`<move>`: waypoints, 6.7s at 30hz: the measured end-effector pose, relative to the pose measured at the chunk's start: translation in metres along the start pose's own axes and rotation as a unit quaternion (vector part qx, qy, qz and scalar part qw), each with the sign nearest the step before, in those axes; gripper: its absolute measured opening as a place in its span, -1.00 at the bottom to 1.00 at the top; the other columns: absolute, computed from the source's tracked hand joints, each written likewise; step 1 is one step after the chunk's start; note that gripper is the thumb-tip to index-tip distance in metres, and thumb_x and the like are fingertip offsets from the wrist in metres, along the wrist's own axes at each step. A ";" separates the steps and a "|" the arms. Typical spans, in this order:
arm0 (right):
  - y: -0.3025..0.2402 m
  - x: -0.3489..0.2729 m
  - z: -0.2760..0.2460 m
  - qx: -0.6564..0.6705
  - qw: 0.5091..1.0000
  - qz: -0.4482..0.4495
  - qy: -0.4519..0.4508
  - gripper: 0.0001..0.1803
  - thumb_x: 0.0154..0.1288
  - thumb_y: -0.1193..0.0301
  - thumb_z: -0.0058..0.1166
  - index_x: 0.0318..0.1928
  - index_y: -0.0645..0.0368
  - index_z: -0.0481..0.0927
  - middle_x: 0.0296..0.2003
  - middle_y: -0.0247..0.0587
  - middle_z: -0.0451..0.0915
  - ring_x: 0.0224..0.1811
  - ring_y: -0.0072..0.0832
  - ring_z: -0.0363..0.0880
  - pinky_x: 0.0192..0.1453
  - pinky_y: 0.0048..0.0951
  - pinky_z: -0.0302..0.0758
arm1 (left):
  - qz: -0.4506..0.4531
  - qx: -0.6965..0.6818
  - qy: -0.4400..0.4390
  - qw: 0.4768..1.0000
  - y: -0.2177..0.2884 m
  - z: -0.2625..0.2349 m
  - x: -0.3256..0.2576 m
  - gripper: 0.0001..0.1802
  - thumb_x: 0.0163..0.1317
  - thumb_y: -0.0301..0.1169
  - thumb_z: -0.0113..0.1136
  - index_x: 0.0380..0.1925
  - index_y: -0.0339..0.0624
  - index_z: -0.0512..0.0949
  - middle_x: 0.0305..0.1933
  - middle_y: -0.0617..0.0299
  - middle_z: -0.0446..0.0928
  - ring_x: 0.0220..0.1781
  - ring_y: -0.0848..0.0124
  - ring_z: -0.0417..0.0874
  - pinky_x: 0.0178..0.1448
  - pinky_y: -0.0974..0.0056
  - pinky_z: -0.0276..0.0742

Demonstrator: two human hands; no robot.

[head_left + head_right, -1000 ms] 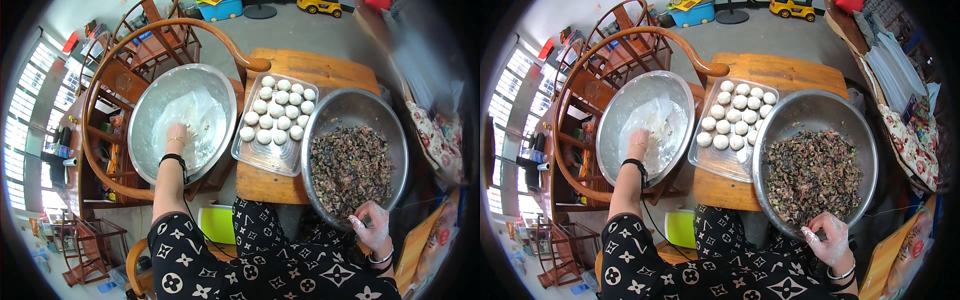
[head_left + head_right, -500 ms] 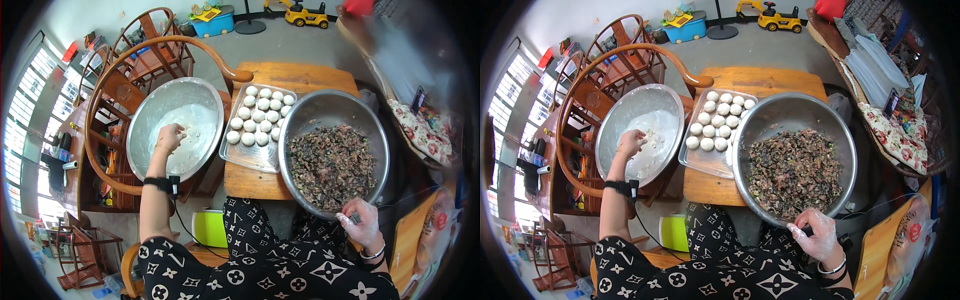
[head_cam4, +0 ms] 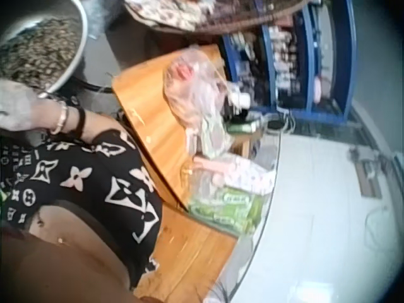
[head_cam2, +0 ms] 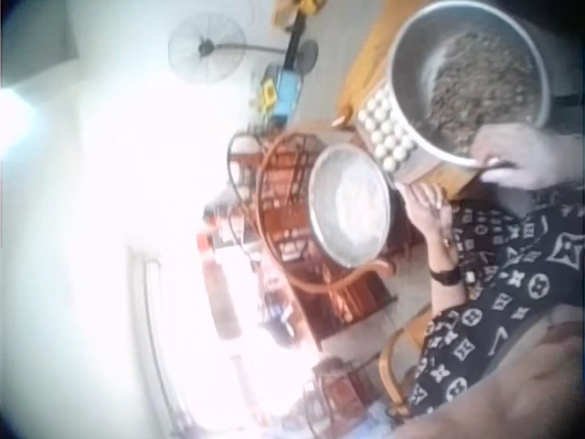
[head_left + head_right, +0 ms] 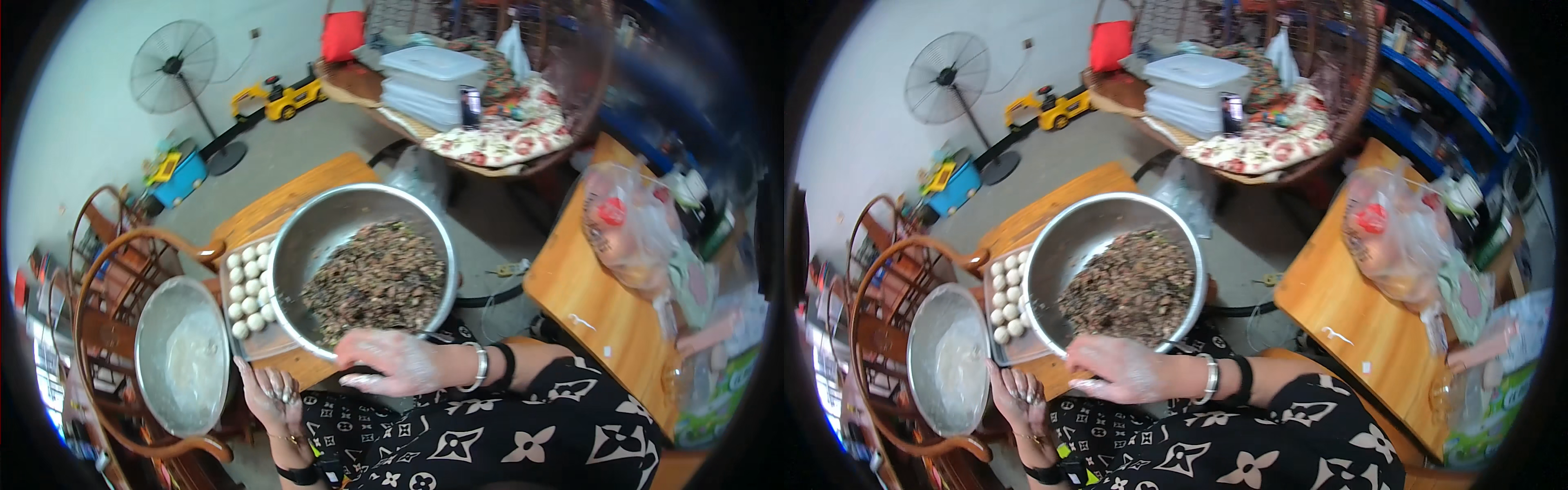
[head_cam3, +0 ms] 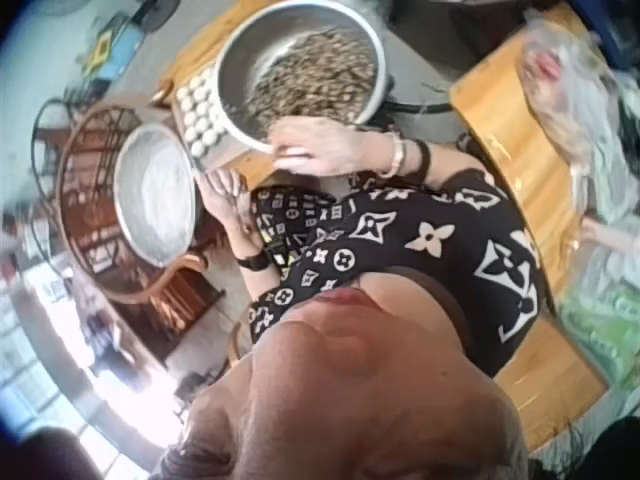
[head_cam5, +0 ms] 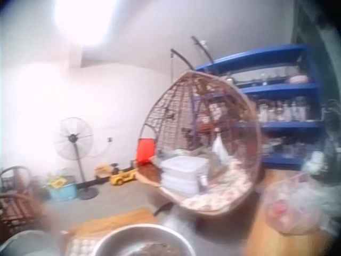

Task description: The person forms dumplings by hand, flattening dough balls, scooping meat filling into them, and sealing the edges. Completed dumplings are placed on a tray. The person occasionally wipes hands on a cloth and adjusts the filling bowl.

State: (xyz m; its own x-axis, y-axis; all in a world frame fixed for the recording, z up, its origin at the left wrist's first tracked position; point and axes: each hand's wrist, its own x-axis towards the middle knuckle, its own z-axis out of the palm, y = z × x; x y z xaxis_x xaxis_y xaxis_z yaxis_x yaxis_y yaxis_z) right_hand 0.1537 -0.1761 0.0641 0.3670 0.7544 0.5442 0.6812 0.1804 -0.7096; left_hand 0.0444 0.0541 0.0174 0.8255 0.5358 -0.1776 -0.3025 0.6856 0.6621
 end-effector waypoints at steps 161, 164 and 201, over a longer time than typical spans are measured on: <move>-0.007 0.021 0.074 -0.114 0.986 -0.116 -0.036 -0.09 0.32 -0.47 -0.61 0.59 -0.45 -0.04 0.62 0.00 -0.35 0.61 0.29 -0.53 0.47 0.50 -0.46 | 0.316 -0.239 -0.328 0.858 -0.096 0.110 -0.025 -0.05 0.34 0.44 -0.38 0.59 0.21 -0.06 0.67 -0.04 -0.21 0.68 -0.03 -0.14 0.60 -0.27 -0.10; -0.004 0.036 0.072 -0.070 0.991 -0.110 -0.022 -0.05 0.28 -0.51 -0.61 0.59 -0.44 0.00 0.62 0.01 -0.34 0.62 0.25 -0.52 0.51 0.43 -0.47 | 0.323 -0.229 -0.425 0.814 -0.104 0.088 -0.017 -0.05 0.35 0.42 -0.31 0.60 0.22 -0.11 0.68 0.02 -0.24 0.68 0.00 -0.14 0.61 -0.19 -0.08; 0.010 0.027 0.059 -0.199 0.979 -0.040 -0.020 -0.15 0.46 -0.31 -0.54 0.61 -0.21 -0.05 0.60 0.11 -0.23 0.63 0.23 -0.41 0.54 0.35 -0.47 | 0.098 0.015 -0.152 0.983 -0.055 0.112 -0.054 -0.07 0.40 0.34 -0.26 0.59 0.08 -0.08 0.67 0.07 -0.09 0.65 0.05 -0.03 0.62 -0.12 -0.02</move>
State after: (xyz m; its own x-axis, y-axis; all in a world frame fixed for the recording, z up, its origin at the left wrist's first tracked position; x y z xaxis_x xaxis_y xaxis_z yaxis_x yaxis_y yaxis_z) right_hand 0.1327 -0.1164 0.0451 0.2833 0.7737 0.5667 0.9022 -0.0145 -0.4312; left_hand 0.0697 -0.0677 0.0718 0.8588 0.4805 0.1777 -0.4587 0.5667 0.6844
